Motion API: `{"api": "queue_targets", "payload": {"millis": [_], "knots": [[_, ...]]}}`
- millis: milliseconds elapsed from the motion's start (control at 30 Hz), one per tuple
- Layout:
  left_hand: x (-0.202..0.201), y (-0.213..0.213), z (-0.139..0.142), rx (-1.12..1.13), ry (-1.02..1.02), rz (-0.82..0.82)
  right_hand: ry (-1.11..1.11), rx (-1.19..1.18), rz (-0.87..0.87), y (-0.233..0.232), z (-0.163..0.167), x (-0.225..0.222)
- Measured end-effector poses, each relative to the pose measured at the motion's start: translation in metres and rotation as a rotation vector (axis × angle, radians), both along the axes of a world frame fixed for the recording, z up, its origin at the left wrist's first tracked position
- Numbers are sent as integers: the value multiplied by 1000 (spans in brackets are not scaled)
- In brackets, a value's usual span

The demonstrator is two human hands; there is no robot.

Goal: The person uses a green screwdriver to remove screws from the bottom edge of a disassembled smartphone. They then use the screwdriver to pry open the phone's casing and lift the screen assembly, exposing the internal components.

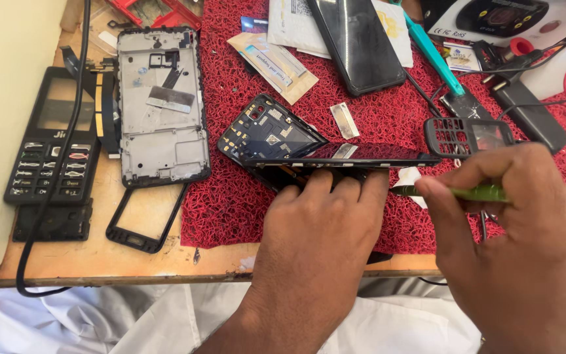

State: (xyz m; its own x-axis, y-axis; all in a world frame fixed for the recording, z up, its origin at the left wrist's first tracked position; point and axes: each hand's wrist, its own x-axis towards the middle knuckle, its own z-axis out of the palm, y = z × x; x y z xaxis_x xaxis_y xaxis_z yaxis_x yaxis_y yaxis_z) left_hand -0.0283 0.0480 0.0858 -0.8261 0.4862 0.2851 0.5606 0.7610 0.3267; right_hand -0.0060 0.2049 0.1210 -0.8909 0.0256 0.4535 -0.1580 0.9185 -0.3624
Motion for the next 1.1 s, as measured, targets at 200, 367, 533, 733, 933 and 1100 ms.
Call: {"api": "queue_targets", "payload": {"millis": [200, 367, 533, 733, 933, 1100], "knots": [[-2, -1, 3, -47, -76, -26, -72, 83, 156, -9, 28, -7], [-1, 0, 1, -19, -30, -3, -119, 132, 12, -7, 20, -2], [0, 1, 0, -16, -2, 18, -188, 137, 26, 4, 20, -1], [1, 1, -1, -10, 36, 28, -102, 142, 62, 5, 20, 0], [1, 2, -1, -24, -1, 27, -380, 238, 10, 18, 27, -2], [1, 3, -1, -16, 12, 27, -286, 324, 223, 21, 34, -8]]}}
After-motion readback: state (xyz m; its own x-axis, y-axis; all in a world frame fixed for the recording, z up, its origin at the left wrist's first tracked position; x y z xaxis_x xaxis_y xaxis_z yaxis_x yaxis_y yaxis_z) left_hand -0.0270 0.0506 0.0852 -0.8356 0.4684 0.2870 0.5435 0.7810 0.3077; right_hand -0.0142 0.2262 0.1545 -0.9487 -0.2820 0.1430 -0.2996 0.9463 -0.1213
